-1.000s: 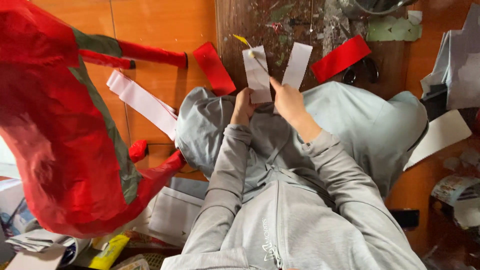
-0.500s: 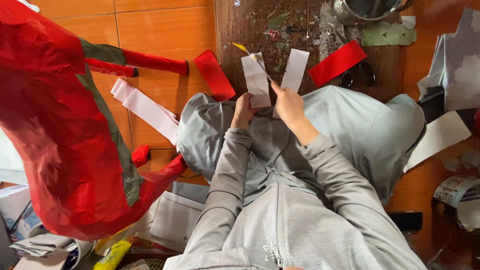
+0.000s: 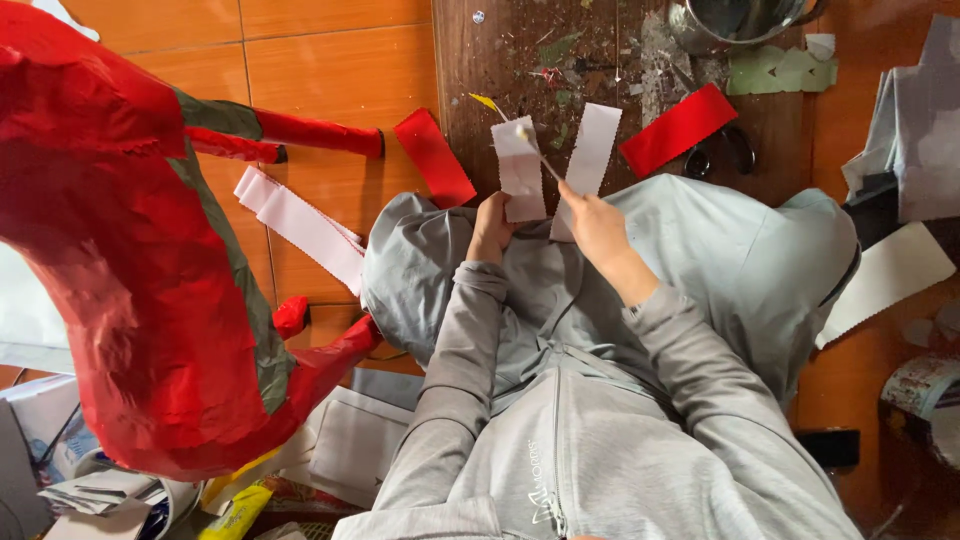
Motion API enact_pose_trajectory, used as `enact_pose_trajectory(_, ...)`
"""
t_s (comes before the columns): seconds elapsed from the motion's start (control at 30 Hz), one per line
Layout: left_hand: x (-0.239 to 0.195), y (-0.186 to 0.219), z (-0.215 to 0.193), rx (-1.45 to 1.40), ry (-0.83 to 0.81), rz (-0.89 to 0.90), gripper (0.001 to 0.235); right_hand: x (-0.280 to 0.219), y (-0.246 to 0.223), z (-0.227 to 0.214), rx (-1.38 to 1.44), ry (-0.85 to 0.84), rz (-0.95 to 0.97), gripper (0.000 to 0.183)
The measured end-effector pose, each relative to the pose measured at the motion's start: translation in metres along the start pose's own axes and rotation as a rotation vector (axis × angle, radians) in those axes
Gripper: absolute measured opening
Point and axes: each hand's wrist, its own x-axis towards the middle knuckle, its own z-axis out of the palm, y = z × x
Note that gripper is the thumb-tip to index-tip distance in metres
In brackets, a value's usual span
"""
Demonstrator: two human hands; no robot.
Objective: The recorder cuts paper strips with scissors and glues them onto a red animal-shaped frame.
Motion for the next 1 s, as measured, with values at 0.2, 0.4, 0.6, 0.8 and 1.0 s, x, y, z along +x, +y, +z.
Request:
enact_pose_trajectory(0.2, 0.011, -0.01, -0.011, -0.047, -0.041, -0.018, 0.021, 0.005, -0.017, -0.023, -0.187, -0.085, 0.011, 0.058)
enact_pose_trajectory(0.4, 0.003, -0.002, -0.002, 0.022, -0.025, -0.015, 0.024, 0.025, -0.031, 0.003, -0.19, -0.048, -0.137, 0.054)
enact_pose_trajectory(0.6, 0.001, -0.001, -0.001, 0.035, 0.004, -0.017, 0.027, 0.012, -0.053, -0.046, -0.078, -0.063, -0.112, 0.047)
enact_pose_trajectory(0.8, 0.009, -0.005, -0.005, -0.03, -0.06, -0.031, 0.034, -0.039, -0.024, -0.058, 0.027, 0.008, -0.022, 0.034)
enact_pose_trajectory(1.0, 0.008, -0.004, -0.006, -0.008, -0.05, -0.01, 0.035, 0.0, -0.007, -0.028, 0.008, -0.048, 0.063, 0.044)
